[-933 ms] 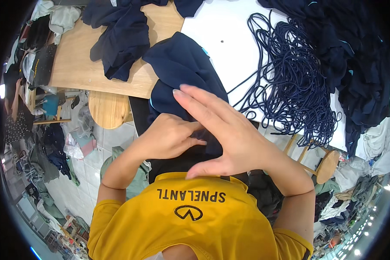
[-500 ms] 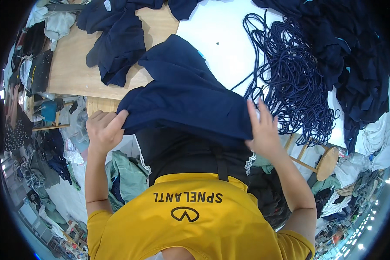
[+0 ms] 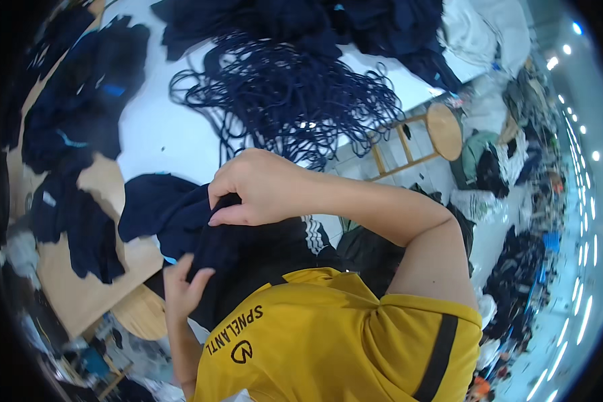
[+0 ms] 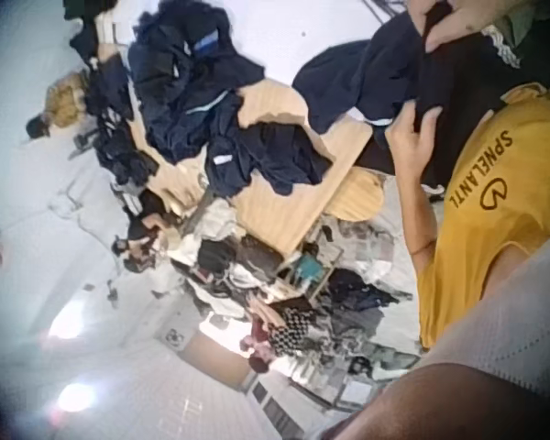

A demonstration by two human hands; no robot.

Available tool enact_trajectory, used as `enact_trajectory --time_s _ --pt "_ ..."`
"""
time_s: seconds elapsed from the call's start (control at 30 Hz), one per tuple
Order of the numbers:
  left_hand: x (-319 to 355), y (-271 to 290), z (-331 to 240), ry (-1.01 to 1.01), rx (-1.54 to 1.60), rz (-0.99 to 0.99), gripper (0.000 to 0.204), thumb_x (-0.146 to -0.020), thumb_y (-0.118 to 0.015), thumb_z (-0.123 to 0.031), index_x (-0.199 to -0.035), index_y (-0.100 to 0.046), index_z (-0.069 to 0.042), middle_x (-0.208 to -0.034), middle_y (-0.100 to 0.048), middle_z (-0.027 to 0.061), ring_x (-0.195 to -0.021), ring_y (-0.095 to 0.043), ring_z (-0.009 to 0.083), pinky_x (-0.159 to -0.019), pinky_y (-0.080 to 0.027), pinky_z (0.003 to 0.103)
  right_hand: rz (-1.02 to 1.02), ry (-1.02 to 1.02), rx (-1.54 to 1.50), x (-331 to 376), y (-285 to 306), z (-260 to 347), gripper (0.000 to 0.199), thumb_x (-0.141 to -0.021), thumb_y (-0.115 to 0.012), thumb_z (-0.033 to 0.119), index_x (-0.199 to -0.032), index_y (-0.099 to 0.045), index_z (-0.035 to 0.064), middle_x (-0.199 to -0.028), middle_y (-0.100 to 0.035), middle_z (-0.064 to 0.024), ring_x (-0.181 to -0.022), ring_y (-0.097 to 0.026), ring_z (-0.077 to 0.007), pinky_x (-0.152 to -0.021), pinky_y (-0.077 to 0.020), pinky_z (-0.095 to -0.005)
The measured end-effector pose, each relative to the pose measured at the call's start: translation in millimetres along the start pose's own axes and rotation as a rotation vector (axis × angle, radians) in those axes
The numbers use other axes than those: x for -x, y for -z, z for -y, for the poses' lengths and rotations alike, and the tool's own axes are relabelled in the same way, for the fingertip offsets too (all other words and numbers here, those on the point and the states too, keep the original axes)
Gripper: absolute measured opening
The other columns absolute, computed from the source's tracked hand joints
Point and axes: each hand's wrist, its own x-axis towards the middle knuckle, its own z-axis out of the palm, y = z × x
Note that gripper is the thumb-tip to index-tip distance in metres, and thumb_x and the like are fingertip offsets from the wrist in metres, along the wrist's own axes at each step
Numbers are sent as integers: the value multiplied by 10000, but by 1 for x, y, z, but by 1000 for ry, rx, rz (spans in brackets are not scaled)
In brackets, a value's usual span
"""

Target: Threading a drawstring through the waistband channel of a pair of shorts using a long metal threading needle.

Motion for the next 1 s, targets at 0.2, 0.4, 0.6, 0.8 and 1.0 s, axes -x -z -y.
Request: enact_trajectory --time_s 0.2,0.4,0.6,0.8,1.0 --pt "9 -3 6 147 241 115 159 -754 -716 -101 -773 -621 25 -601 -571 109 -520 -516 111 -518 -410 248 74 -150 69 14 1 -3 170 -697 -656 160 -680 -516 65 -680 -515 -46 -644 -570 -254 -542 -433 -356" --pt "4 -10 15 61 98 103 147 -733 -722 -85 -757 -613 11 -612 -564 126 -507 -530 188 -521 -407 255 3 -100 -68 3 -16 -8 141 -671 -614 130 -682 -488 67 -681 -481 -56 -640 -551 -274 -528 -408 -375" --pt "24 14 -5 229 189 32 150 -798 -678 -107 -847 -668 35 -636 -621 70 -598 -547 66 -569 -450 233 -263 7 13 4 -17 -25 142 -649 -588 6 -654 -447 30 -676 -420 -91 -609 -499 -288 -507 -386 -366" --pt "-14 -1 -12 -9 130 64 183 -757 -759 -212 -820 -689 -55 -699 -646 111 -594 -615 286 -535 -458 321 -166 -7 81 8 -10 -16 172 -644 -598 -51 -649 -454 43 -845 -502 -109 -684 -473 -230 -606 -384 -308" --pt "-6 -28 -2 152 214 -86 160 -765 -741 -195 -817 -692 -52 -671 -639 106 -560 -606 254 -505 -436 306 456 -287 -366 -4 -29 -20 826 -605 -873 224 -1319 -495 51 -1147 -632 -143 -1021 -634 -247 -884 -487 -323"
